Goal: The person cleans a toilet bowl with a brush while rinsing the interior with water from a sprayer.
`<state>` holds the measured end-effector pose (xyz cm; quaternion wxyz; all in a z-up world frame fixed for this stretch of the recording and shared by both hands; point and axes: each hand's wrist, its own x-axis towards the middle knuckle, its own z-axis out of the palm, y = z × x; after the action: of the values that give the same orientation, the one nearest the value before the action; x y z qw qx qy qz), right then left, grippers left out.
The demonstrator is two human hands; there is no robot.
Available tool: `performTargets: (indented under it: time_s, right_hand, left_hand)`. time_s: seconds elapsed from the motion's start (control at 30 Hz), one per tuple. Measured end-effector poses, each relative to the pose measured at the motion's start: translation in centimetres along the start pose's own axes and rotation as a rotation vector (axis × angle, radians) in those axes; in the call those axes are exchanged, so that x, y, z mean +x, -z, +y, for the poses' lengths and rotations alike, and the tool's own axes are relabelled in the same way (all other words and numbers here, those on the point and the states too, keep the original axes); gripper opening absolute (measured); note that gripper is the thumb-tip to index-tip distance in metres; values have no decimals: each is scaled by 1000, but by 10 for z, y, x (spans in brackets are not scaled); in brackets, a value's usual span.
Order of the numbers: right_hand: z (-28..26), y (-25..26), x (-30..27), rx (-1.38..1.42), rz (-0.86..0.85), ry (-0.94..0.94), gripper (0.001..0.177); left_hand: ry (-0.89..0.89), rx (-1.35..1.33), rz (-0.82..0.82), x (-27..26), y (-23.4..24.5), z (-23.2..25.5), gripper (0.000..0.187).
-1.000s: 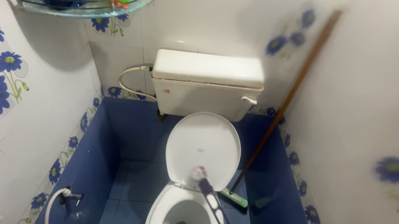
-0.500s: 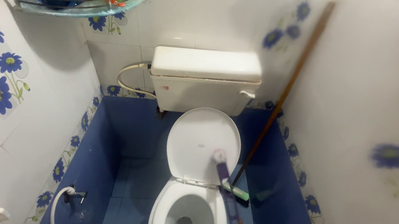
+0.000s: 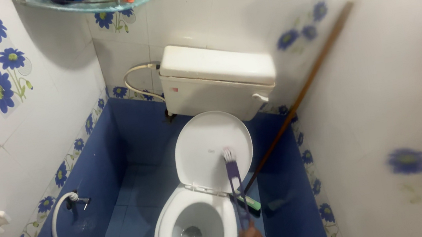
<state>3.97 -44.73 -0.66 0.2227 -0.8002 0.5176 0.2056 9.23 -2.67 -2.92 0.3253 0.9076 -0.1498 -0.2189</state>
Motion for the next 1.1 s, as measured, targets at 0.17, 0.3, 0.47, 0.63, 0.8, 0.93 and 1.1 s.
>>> performTargets:
  time_s: [0.17,0.3,0.47,0.63,0.8,0.93,1.1]
  right_hand:
    - [17,-18,-16,-115,-24,79,72]
    - [-7,-8,-7,-232,21,244,54]
    - [-5,-3,3,-90,17,160,73]
    - [20,-37,0,-62,58,28,82]
    - [3,-31,-4,-121,-11,142,71]
    - [-10,-12,-9,-28,-63,119,61]
    - [12,-3,-6,102,-74,-34,74]
  left_hand:
    - [27,-78,-103,-3,-2,0,56]
    - [72,-28,-61,-10,2,-3,53]
    - [-2,-52,-103,23,1,-26,52]
    - [-26,-146,-213,41,-30,-68,51]
    - [3,-9,-125,18,-18,-44,56]
    - [40,12,-40,-6,-4,-8,68]
    - [-31,-40,-20,-2,-6,-6,57]
